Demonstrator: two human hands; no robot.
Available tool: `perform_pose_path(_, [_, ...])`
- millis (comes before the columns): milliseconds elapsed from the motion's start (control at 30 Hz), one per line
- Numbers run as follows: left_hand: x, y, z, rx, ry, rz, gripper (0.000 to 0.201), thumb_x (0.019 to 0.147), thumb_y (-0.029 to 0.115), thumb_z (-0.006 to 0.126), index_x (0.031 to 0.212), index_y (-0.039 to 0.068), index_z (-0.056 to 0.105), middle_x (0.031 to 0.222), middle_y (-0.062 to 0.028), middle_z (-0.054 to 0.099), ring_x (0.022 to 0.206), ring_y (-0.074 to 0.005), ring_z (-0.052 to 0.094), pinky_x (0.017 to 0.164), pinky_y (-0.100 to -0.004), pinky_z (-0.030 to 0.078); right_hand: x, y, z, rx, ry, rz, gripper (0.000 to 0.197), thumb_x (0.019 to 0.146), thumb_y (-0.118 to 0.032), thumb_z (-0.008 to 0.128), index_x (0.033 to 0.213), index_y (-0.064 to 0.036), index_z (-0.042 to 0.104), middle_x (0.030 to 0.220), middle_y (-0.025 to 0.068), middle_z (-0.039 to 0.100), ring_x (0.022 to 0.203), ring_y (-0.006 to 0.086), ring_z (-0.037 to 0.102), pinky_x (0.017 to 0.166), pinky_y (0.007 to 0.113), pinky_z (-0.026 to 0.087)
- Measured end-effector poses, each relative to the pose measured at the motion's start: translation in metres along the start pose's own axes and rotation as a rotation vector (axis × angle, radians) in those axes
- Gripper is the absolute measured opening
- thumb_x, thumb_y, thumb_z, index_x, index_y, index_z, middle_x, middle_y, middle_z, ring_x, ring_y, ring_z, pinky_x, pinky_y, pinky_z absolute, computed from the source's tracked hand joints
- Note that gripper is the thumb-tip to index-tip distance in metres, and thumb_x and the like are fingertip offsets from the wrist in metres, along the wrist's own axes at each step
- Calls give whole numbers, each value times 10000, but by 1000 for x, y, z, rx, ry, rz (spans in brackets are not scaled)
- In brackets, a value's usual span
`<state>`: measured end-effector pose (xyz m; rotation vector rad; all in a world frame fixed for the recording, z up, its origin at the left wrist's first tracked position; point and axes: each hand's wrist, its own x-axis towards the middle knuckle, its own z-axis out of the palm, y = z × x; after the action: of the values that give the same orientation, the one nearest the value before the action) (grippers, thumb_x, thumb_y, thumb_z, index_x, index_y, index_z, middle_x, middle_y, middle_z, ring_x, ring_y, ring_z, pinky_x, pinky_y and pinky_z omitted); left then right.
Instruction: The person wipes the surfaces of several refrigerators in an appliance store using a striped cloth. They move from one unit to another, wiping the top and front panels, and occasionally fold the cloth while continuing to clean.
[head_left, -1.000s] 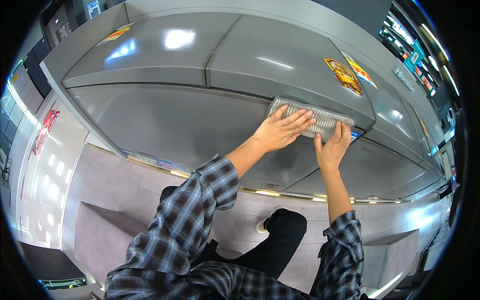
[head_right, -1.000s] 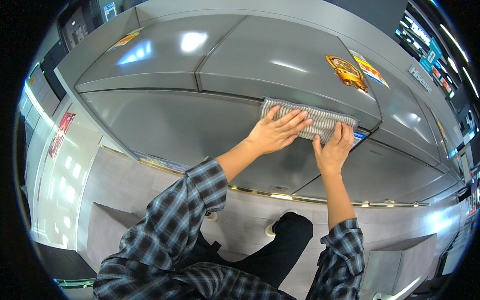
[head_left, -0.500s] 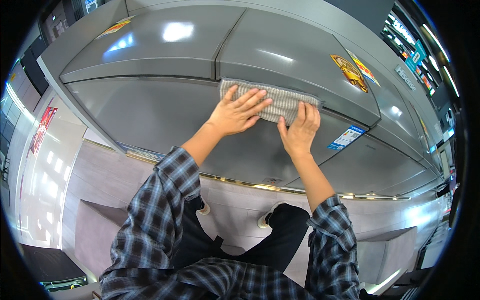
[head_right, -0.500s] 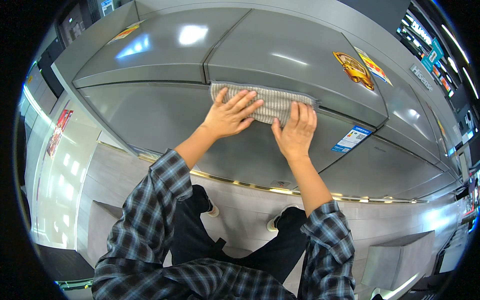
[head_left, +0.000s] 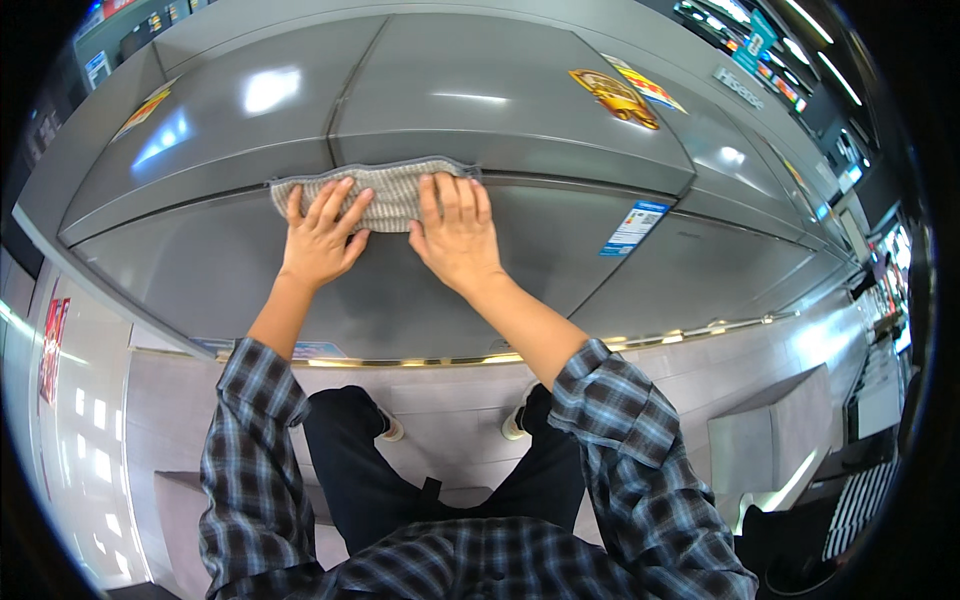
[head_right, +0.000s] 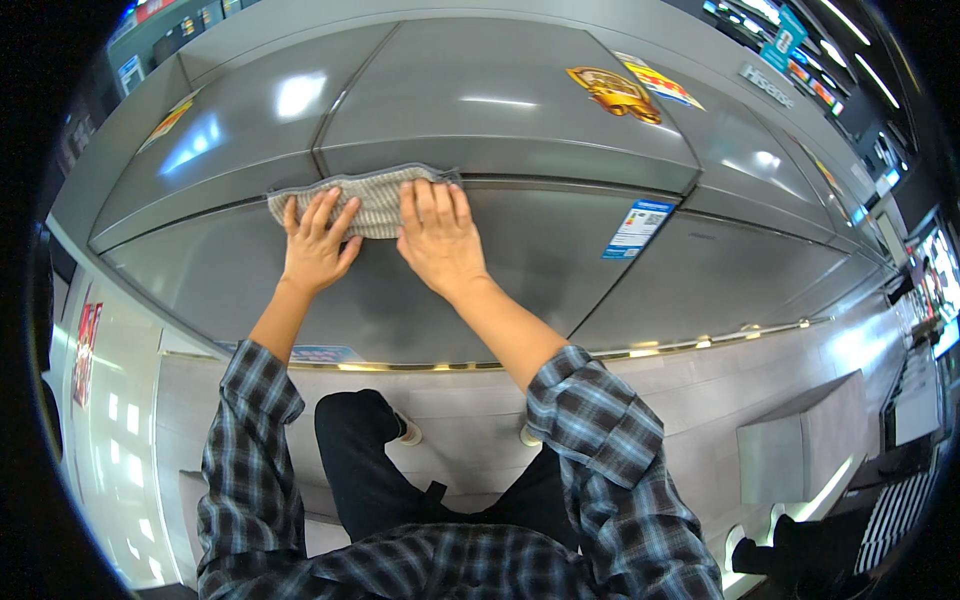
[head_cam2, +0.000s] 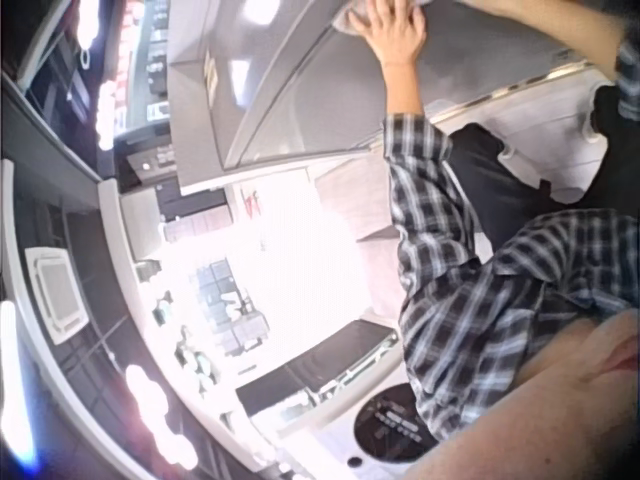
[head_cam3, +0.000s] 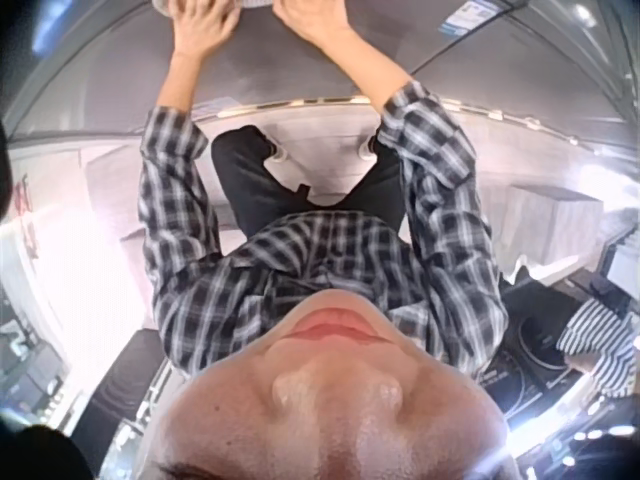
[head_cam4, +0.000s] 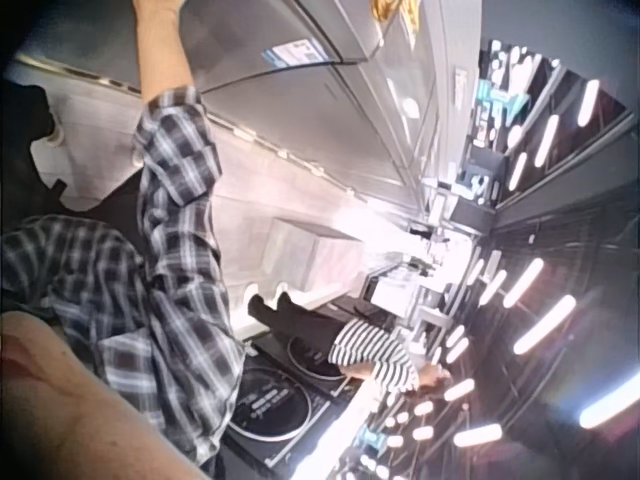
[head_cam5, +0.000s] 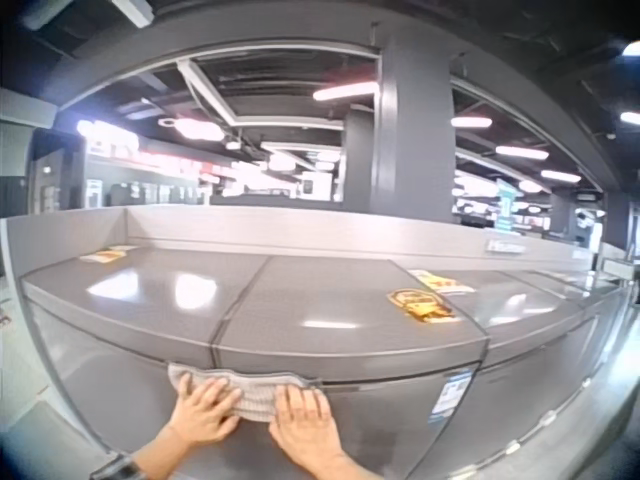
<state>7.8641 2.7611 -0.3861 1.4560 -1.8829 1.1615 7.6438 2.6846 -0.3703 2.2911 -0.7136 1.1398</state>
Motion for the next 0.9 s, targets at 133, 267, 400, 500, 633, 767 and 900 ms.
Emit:
perform_pose_path(133, [4,5,-2,-4,21,-22,628,823,313,659,1410,204,465,1469,-81,375,1368,-251,331,1144,-557,144,2,2,-2,-33,8,-35,718,788,-307,683,1383,-29,391,1337,139,397,1269,296,361,1108,446,279])
perform_pose_path(267, [10,15,-8,-64,54,-93,681,794,263,670,1424,168,429,1436,-97,395,1343,-269,363,1139,-562,152,3,10,-2,-45,-13,-106,703,798,-279,658,1393,-24,383,1343,124,407,1266,274,371,1117,405,290])
perform_pose_path(400, [19,32,-14,-79,-21,-265,668,807,299,637,1416,122,430,1374,-126,419,1321,-290,343,1119,-542,181,6,19,-4,-100,-48,-166,706,821,-301,655,1421,-57,374,1349,90,411,1252,244,383,1105,391,304])
perform_pose_path(500, [26,38,-16,-51,40,-254,659,816,319,634,1403,88,442,1363,-158,416,1305,-322,333,1109,-523,185,8,21,-8,-91,-36,-190,688,823,-283,650,1420,-66,386,1347,80,420,1246,234,386,1100,390,309])
perform_pose_path(633, [30,43,-14,-46,46,-260,645,821,326,633,1390,78,456,1360,-173,414,1291,-337,339,1088,-519,207,6,22,-10,-117,-25,-172,661,829,-282,646,1406,-71,404,1340,75,430,1248,228,386,1103,396,299])
perform_pose_path(767, [34,49,-11,-45,40,-233,639,821,333,633,1382,80,463,1356,-169,419,1287,-332,345,1084,-522,214,0,28,-12,-164,-16,-132,623,840,-282,641,1391,-90,423,1327,57,444,1251,216,386,1109,411,283])
perform_pose_path(900, [45,60,-8,-32,45,-198,637,816,339,631,1381,92,470,1332,-155,431,1276,-315,363,1102,-534,206,-7,41,-21,-151,-30,-71,592,850,-296,638,1378,-116,438,1322,41,448,1258,203,390,1115,428,269])
